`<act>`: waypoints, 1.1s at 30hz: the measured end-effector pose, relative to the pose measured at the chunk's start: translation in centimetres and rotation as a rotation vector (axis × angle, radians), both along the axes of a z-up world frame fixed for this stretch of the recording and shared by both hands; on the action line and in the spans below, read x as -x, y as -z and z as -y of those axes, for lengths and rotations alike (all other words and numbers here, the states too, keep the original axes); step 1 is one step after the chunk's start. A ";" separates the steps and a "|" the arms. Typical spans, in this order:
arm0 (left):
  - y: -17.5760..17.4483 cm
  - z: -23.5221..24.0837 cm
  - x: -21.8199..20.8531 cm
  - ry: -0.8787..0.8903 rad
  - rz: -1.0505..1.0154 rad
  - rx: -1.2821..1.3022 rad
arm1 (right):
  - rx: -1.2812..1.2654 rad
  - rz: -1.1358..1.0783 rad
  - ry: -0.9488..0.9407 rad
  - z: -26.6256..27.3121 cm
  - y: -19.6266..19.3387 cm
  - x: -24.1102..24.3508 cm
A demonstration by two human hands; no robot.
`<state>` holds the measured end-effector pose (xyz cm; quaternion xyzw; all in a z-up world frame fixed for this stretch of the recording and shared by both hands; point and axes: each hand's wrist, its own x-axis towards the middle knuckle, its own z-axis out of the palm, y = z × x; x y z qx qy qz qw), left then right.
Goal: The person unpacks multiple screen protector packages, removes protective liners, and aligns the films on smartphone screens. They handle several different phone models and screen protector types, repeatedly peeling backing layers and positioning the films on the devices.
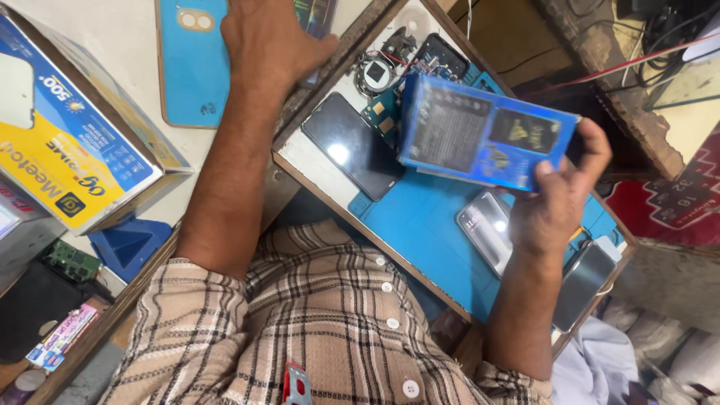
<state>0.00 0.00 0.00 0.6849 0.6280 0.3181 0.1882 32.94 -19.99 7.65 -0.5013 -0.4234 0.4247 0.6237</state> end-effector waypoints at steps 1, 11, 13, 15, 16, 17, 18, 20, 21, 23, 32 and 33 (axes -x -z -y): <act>-0.2 -0.1 0.6 -0.011 0.021 0.093 | 0.021 0.037 -0.052 -0.4 -0.4 1.0; -8.1 5.5 7.0 0.106 0.152 -0.329 | 0.086 0.128 -0.420 -7.6 4.8 14.7; -8.3 6.0 7.1 0.258 0.356 -0.240 | 0.110 0.023 -0.428 -8.7 6.2 16.8; -7.5 6.1 6.5 0.411 0.730 -0.064 | 0.067 0.159 -0.448 -9.1 6.6 17.8; -6.8 6.0 6.0 0.485 0.999 0.073 | 0.046 0.226 -0.457 -9.2 6.4 18.0; -6.1 6.1 5.6 0.552 1.266 0.218 | 0.126 0.295 -0.483 -9.1 5.9 17.8; -5.4 6.3 5.2 0.622 1.345 0.284 | 0.206 0.363 -0.509 -8.8 5.2 17.5; -4.4 6.5 4.5 0.767 1.499 0.412 | 0.273 0.547 -0.509 -8.0 3.5 16.5; -4.1 6.8 4.0 0.786 1.627 0.514 | 0.266 0.661 -0.484 -7.4 2.6 15.7; -3.4 7.6 3.0 0.810 1.886 0.729 | 0.178 0.659 -0.454 -6.9 1.1 14.1; -2.1 7.8 0.6 0.981 1.695 1.197 | -0.020 0.012 -0.583 -6.6 -0.4 8.0; -2.0 8.1 0.4 0.896 1.681 1.184 | 0.045 0.076 -0.536 -6.9 0.1 7.9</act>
